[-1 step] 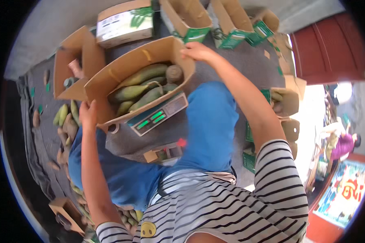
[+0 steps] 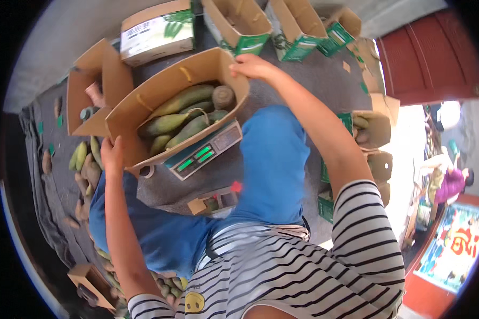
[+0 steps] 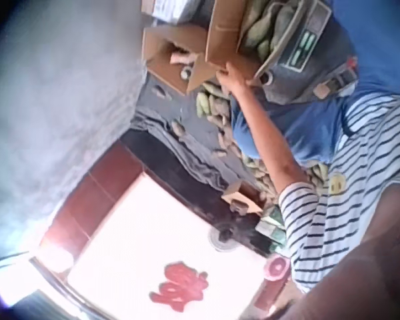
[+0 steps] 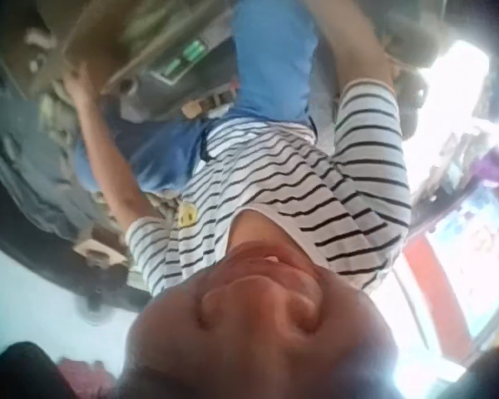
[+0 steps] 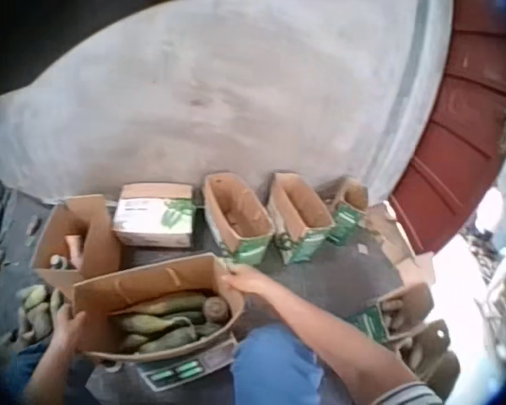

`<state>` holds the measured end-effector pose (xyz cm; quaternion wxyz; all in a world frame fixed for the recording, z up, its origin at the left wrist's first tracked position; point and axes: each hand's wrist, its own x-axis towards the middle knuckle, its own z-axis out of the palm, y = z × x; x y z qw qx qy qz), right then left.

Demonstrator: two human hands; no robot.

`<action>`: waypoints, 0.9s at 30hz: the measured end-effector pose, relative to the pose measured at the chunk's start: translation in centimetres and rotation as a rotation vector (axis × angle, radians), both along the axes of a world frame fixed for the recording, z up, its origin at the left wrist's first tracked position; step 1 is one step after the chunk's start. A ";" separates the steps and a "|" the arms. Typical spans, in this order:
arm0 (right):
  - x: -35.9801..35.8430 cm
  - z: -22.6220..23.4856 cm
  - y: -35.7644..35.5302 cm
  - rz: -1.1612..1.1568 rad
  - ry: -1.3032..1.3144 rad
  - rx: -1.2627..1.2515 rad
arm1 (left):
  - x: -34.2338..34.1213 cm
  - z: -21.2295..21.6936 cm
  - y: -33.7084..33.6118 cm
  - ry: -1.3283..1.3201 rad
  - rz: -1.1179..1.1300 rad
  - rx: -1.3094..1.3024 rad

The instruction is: Weighing and packing large radish-like vegetables into paper bags using an electronic scale.

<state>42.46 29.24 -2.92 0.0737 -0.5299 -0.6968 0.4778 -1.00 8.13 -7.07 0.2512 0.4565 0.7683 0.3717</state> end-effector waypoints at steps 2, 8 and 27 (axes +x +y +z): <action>-0.1 -0.3 -0.3 -0.049 0.127 -0.022 | -0.4 -0.5 -0.1 0.000 0.032 0.002; 1.0 0.5 -0.5 -0.032 0.092 -0.095 | 0.6 0.7 0.6 0.136 -0.035 0.014; 17.3 -0.1 -2.5 -0.432 0.217 0.207 | 15.5 8.1 9.7 -0.115 -0.291 0.065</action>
